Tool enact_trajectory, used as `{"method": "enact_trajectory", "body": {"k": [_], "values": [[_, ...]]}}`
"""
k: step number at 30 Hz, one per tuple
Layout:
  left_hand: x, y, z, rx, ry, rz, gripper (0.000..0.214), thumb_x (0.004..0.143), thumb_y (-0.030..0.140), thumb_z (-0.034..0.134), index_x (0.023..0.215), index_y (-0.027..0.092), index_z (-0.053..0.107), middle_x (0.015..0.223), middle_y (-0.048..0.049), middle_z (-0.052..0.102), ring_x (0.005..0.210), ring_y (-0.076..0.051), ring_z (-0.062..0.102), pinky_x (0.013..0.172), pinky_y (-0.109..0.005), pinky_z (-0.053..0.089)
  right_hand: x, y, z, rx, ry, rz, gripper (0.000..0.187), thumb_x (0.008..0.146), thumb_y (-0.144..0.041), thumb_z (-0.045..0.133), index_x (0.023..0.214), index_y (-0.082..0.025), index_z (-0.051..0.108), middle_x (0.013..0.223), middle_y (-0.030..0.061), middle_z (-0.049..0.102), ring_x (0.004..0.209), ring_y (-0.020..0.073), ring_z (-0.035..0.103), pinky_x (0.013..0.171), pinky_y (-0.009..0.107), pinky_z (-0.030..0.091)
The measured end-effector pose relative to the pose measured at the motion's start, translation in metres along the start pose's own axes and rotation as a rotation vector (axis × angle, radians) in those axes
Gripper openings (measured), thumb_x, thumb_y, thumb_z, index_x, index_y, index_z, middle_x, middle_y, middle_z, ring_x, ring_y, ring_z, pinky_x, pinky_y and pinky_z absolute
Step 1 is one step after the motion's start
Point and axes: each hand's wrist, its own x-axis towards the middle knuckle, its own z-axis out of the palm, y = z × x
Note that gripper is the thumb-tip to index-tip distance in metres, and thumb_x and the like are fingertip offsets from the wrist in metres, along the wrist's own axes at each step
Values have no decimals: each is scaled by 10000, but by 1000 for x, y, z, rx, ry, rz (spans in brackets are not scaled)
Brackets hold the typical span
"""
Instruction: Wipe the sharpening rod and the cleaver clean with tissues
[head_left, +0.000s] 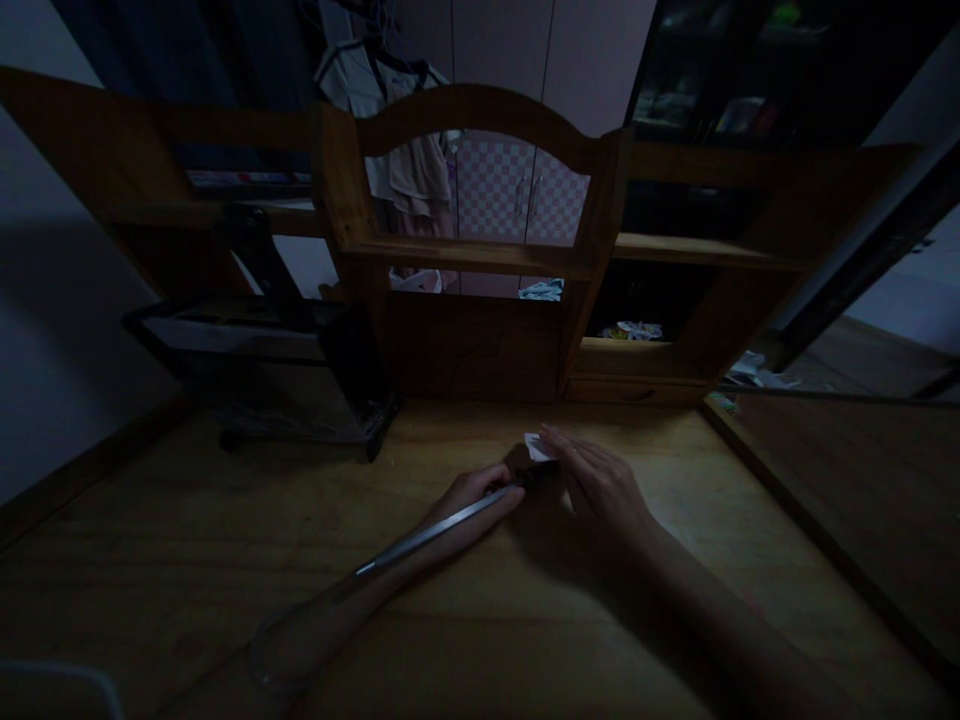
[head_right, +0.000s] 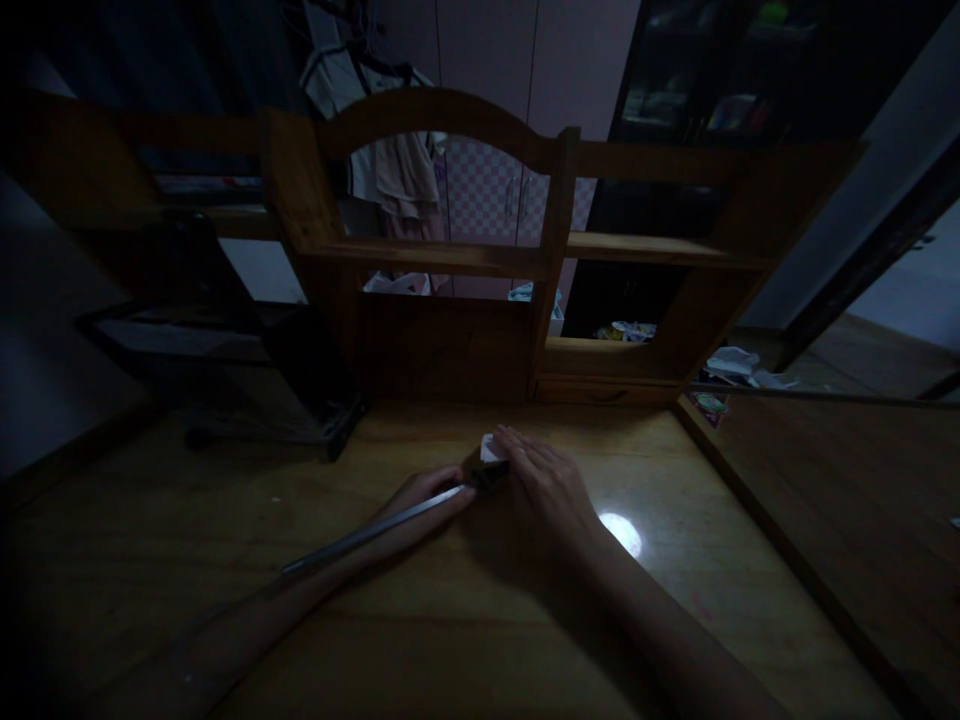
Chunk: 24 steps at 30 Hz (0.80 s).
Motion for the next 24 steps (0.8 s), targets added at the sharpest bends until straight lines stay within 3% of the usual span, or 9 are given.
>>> {"method": "enact_trajectory", "body": {"k": [4,8,24], "values": [[1,2,-1,9,-9,9,363,884,507,517,890,159,618,809,-4,576,743,-155,502,658,-236,374,0,-4,8,24,-138,-57,546,890,-61,445,1423,-176,424,1413,134,519,1294,237,505,1066,444,448],[2,3,0,-26,2,20,343,893,491,512,846,162,596,780,3,562,721,-144,490,639,-228,362,-1,-5,14,44,-192,-74,505,899,-68,454,1390,-187,469,1428,125,505,1320,229,475,1092,446,420],[3,-1,2,-167,23,-97,347,856,507,552,827,163,581,673,23,489,562,-95,407,475,-197,280,-1,-6,6,51,-165,-137,498,903,-88,454,1394,-171,469,1407,132,525,1307,229,490,1095,455,418]]}}
